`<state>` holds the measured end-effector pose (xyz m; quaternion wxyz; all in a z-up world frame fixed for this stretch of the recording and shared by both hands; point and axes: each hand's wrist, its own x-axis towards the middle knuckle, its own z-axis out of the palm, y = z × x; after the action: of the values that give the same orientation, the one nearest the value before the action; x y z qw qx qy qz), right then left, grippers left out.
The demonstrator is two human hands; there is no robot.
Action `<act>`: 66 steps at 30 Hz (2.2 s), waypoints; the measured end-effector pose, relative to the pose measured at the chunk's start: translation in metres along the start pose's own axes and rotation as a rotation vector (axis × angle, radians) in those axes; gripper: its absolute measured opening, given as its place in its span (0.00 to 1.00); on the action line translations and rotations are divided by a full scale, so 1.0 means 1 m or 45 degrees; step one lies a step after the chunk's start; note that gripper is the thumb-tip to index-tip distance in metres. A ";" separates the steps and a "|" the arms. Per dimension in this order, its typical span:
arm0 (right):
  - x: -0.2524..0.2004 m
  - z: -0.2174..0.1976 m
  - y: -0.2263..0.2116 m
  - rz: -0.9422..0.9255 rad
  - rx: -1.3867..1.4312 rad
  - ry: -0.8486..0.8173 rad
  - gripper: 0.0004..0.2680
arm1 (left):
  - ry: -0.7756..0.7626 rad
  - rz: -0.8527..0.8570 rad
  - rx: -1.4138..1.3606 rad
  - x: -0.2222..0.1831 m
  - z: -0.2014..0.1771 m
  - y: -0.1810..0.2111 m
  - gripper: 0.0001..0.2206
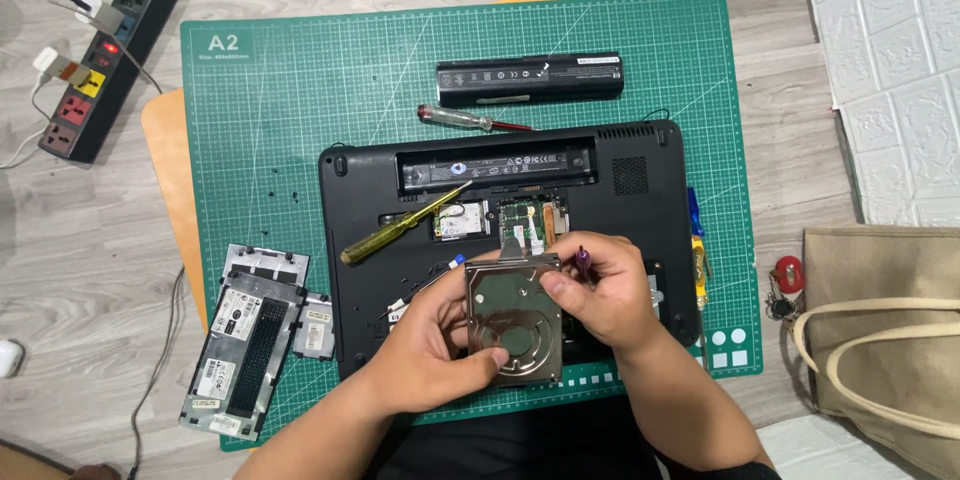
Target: Removing a hard drive and its bracket from a laptop using a screwdriver
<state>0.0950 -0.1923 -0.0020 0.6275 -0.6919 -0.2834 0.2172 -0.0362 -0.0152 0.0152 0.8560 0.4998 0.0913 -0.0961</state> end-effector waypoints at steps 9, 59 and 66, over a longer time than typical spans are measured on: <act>-0.018 -0.014 -0.011 0.085 0.514 0.184 0.14 | 0.288 0.008 -0.046 -0.044 -0.017 0.016 0.36; -0.031 0.036 -0.007 -0.426 -1.282 -0.488 0.02 | 0.594 -0.268 -0.016 -0.115 -0.010 -0.037 0.37; -0.032 0.039 -0.012 -0.383 -1.322 -0.549 0.01 | 0.584 -0.344 0.059 -0.114 -0.012 -0.035 0.33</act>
<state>0.0440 -0.1834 0.0034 0.1582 -0.8012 -0.5694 0.0945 -0.1557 -0.0128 0.0088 0.7806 0.5113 0.3464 -0.0959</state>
